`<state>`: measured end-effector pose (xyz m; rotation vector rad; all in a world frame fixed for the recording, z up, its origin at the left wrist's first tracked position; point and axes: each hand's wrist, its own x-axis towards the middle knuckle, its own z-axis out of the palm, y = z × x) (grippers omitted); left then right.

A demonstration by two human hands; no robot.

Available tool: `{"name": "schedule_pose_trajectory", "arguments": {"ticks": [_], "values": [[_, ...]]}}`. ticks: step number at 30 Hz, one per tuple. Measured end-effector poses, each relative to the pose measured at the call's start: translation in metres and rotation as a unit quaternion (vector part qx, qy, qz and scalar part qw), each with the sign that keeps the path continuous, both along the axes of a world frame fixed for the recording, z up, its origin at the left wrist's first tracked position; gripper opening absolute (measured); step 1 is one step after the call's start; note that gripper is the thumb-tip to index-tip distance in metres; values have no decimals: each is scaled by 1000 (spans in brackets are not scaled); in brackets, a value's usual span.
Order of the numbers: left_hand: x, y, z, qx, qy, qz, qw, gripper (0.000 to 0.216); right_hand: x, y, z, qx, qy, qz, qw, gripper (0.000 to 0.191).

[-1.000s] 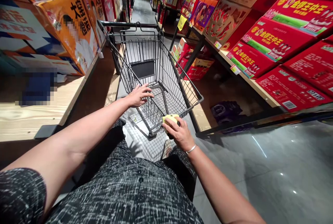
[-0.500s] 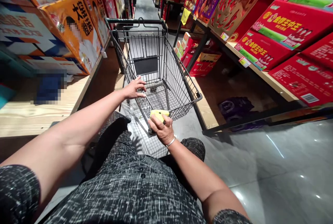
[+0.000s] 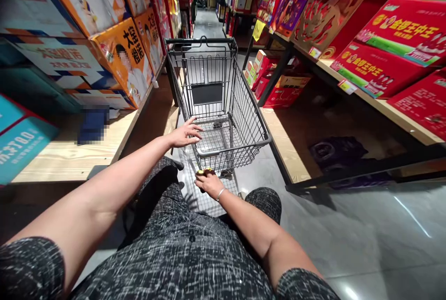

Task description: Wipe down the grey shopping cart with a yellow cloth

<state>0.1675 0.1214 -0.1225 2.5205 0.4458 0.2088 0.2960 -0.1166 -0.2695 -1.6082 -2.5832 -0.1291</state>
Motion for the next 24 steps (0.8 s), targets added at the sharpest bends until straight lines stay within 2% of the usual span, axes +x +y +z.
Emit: {"name": "schedule_pose_trajectory", "arguments": {"ticks": [2, 5, 8, 10, 12, 15, 18, 22, 24], "values": [[-4, -6, 2, 21, 8, 29, 999, 20, 8, 1, 31, 95, 32, -6, 995, 36], [-11, -19, 2, 45, 9, 60, 997, 22, 23, 3, 82, 245, 96, -4, 965, 43], [-20, -36, -2, 46, -10, 42, 998, 26, 30, 10, 110, 306, 129, -30, 943, 49], [-27, -46, -6, 36, -32, 14, 999, 30, 26, 17, 111, 308, 126, -56, 941, 46], [-33, -53, -10, 23, -49, -5, 999, 32, 19, 24, 104, 302, 117, -74, 943, 41], [-41, -52, -14, 11, -57, -13, 998, 34, 19, 30, 97, 284, 108, -62, 951, 38], [-46, -41, -15, 4, -56, -6, 998, 35, 46, 28, 101, 256, 108, -54, 959, 39], [-49, -29, -20, 9, -70, 31, 997, 33, 102, 12, 110, 244, 118, -152, 951, 44], [-50, -27, -23, 18, -71, 47, 996, 31, 114, 7, 113, 242, 130, -184, 944, 51]]}}
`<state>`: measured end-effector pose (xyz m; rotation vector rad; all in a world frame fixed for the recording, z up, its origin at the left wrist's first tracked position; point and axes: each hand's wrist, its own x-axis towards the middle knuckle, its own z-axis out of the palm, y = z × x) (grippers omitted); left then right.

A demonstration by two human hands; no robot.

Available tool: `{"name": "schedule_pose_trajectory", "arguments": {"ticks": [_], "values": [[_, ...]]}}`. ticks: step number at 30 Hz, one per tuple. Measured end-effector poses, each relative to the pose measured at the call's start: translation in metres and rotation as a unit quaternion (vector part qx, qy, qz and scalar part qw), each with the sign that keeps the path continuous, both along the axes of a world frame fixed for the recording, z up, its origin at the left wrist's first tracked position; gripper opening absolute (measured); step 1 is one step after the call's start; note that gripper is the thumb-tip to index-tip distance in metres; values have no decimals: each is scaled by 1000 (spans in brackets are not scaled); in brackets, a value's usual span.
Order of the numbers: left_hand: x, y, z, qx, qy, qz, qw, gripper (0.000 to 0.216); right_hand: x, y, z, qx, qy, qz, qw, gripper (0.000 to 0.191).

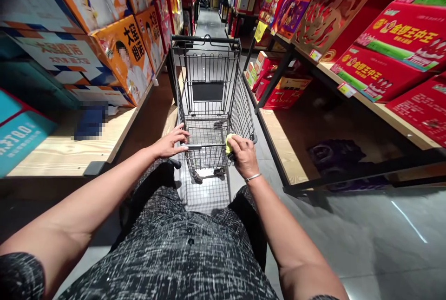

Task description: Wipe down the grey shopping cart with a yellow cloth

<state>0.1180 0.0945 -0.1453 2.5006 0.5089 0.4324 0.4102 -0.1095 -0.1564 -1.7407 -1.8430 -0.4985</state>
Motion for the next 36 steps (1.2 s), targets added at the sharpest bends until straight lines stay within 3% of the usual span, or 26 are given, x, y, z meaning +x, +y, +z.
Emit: {"name": "schedule_pose_trajectory", "arguments": {"ticks": [3, 7, 12, 16, 20, 24, 27, 30, 32, 34, 36], "values": [[1, -2, -3, -6, 25, 2, 1000, 39, -17, 7, 1, 12, 37, 18, 999, 63], [2, -4, -4, -51, 38, 21, 998, 54, -75, 36, -14, 24, 57, 121, 991, 60], [0, -3, -3, -56, 31, 37, 997, 58, -112, 54, -75, -9, -40, 183, 982, 41], [-3, 0, -2, -44, 51, 36, 997, 49, -114, 44, -131, -137, -108, 193, 965, 41], [-3, 5, -1, -25, 54, 46, 997, 44, -120, 37, -155, -188, -123, 185, 957, 36], [-5, 13, 4, -12, 60, 49, 997, 41, -118, 44, -135, -161, -124, 175, 963, 37], [-6, 15, 13, -4, 84, 62, 995, 38, -98, 49, -97, -115, -111, 155, 975, 36], [0, 8, 25, 11, 129, 111, 985, 31, -72, 52, -55, -5, -70, 129, 989, 39], [9, -3, 33, 20, 145, 129, 981, 30, -60, 53, -37, 50, -47, 115, 991, 39], [21, -14, 37, 6, 146, 116, 982, 35, -57, 54, -35, 44, -43, 112, 992, 37], [30, -25, 39, -9, 146, 99, 984, 42, -62, 53, -51, 2, -53, 121, 991, 33]]}}
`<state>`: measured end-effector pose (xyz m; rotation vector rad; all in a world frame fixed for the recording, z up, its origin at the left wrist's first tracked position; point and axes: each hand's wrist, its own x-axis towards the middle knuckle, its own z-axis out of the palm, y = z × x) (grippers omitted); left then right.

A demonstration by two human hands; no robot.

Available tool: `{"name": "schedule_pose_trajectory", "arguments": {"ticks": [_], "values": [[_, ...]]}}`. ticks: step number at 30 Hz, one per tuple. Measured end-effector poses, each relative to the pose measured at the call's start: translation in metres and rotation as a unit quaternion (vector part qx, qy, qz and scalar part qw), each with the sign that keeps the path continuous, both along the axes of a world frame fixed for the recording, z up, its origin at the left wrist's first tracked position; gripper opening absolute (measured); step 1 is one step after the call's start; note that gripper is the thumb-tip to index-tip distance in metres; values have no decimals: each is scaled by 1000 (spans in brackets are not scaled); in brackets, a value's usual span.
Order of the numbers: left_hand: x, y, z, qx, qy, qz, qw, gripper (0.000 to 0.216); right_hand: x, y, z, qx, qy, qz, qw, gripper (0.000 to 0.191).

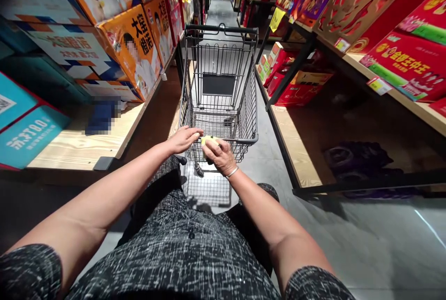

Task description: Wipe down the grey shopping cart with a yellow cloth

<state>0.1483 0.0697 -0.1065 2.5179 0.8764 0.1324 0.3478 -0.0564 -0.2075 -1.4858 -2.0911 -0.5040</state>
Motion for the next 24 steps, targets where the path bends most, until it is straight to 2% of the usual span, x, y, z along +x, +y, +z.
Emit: {"name": "schedule_pose_trajectory", "arguments": {"ticks": [4, 6, 8, 10, 13, 15, 18, 20, 22, 24], "values": [[5, -9, -3, 27, 13, -16, 999, 49, -17, -9, -60, -118, -46, 16, 992, 34], [1, -6, -5, 36, 21, -20, 999, 47, -22, -16, -86, -151, -57, 18, 987, 33], [-3, -1, -7, 43, 20, -15, 999, 42, -22, -22, -101, -157, -58, 15, 986, 30], [-7, 5, -9, 52, 13, -8, 999, 37, -18, -24, -105, -153, -59, 7, 986, 30], [-9, 16, -13, 66, 15, 0, 998, 33, -10, -18, -87, -140, -61, -8, 988, 36], [-10, 22, -14, 71, 23, 2, 997, 33, -4, -10, -60, -104, -50, -23, 993, 39], [-11, 28, -13, 65, 33, -5, 997, 35, 8, 1, -13, -11, -3, -34, 999, 40], [-11, 32, -10, 52, 36, -11, 998, 35, 16, 5, 11, 34, 32, -39, 998, 43], [-11, 34, -8, 39, 35, -13, 999, 36, 24, 5, 17, 49, 51, -55, 996, 45], [-11, 36, -7, 37, 33, -10, 999, 36, 28, 1, 4, 40, 44, -69, 996, 43]]}}
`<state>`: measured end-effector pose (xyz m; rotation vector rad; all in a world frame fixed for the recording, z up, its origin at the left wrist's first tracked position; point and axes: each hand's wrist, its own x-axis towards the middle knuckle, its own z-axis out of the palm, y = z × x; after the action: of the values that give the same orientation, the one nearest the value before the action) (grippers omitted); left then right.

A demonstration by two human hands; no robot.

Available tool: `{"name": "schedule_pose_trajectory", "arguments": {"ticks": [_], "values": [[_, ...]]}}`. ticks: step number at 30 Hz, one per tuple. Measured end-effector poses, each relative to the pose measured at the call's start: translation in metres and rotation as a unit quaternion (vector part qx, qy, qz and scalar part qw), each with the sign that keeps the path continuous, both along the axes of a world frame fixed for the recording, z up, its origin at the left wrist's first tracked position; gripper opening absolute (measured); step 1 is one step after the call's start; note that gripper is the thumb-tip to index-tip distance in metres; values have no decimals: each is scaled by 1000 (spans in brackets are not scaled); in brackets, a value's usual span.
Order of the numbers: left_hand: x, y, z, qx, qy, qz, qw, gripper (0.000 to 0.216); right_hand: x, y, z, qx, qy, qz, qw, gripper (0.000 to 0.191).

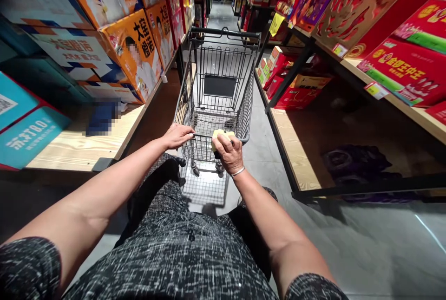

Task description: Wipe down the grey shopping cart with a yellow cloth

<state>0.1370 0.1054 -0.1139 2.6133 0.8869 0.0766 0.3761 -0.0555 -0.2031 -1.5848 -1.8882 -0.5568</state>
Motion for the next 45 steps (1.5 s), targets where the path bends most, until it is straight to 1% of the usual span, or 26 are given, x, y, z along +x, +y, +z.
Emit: {"name": "schedule_pose_trajectory", "arguments": {"ticks": [1, 4, 6, 8, 9, 10, 12, 14, 16, 18, 20, 21, 23, 25, 26, 28, 30, 31, 33, 35, 37, 39, 41, 42, 45], "values": [[0, 0, 0, 3, -2, 2, 1000, 36, 1, -3, -12, -13, -11, 0, 1000, 41], [2, 0, -1, 21, -1, 15, 1000, 33, -3, -16, -58, -55, -50, 22, 997, 36], [3, -1, -1, 27, 8, 23, 999, 33, -9, -24, -83, -66, -59, 34, 996, 34], [4, -2, 0, 28, 18, 25, 999, 33, -17, -28, -94, -63, -58, 40, 996, 32], [4, -2, 1, 28, 21, 25, 999, 34, -20, -28, -94, -61, -57, 42, 996, 32], [4, -2, 2, 28, 22, 24, 999, 34, -22, -27, -90, -60, -57, 43, 996, 32], [3, -2, 3, 29, 21, 22, 999, 34, -22, -24, -72, -57, -56, 43, 996, 33], [2, -1, 4, 31, 22, 18, 999, 35, -13, -21, -43, -37, -47, 36, 998, 36], [1, -1, 3, 39, 29, 5, 999, 40, 4, -20, -11, 8, -25, 18, 999, 41], [0, -3, 2, 55, 41, -14, 998, 50, 23, -21, 16, 56, 4, -17, 998, 50], [2, -9, 1, 73, 45, -23, 996, 60, 35, -21, 31, 73, 34, -63, 995, 66], [4, -13, 1, 79, 42, -24, 996, 64, 37, -21, 34, 68, 48, -87, 993, 75], [11, -23, 0, 80, 31, -25, 996, 69, 28, -17, 33, 46, 71, -137, 987, 87], [23, -34, 0, 71, 24, -27, 997, 72, 7, -9, 30, 14, 82, -171, 982, 89], [29, -39, 0, 68, 21, -28, 997, 73, -5, -4, 29, -4, 80, -172, 982, 86], [40, -47, 0, 68, 18, -31, 997, 69, -30, 7, 30, -48, 59, -140, 987, 75], [48, -50, 1, 66, 18, -25, 997, 55, -45, 16, 36, -81, 29, -95, 992, 63], [50, -50, 1, 62, 17, -21, 998, 48, -47, 18, 39, -90, 13, -77, 993, 59], [51, -47, 2, 41, 13, -18, 999, 40, -39, 17, 45, -94, -14, -56, 994, 55], [51, -42, 3, 14, 7, -19, 1000, 46, -17, 9, 49, -92, -32, -54, 994, 52], [50, -38, 4, -10, 8, -15, 1000, 53, 13, -2, 50, -85, -28, -75, 993, 51], [51, -36, 4, -23, 9, -12, 1000, 53, 42, -12, 49, -63, 0, -101, 993, 54], [53, -34, 3, -23, 11, -14, 1000, 51, 62, -15, 44, -27, 42, -105, 993, 59], [53, -33, 3, -22, 12, -16, 1000, 51, 68, -15, 40, -4, 65, -97, 993, 63], [55, -30, 4, -22, 17, -19, 999, 49, 62, -11, 19, 74, 114, -74, 988, 69]]}}
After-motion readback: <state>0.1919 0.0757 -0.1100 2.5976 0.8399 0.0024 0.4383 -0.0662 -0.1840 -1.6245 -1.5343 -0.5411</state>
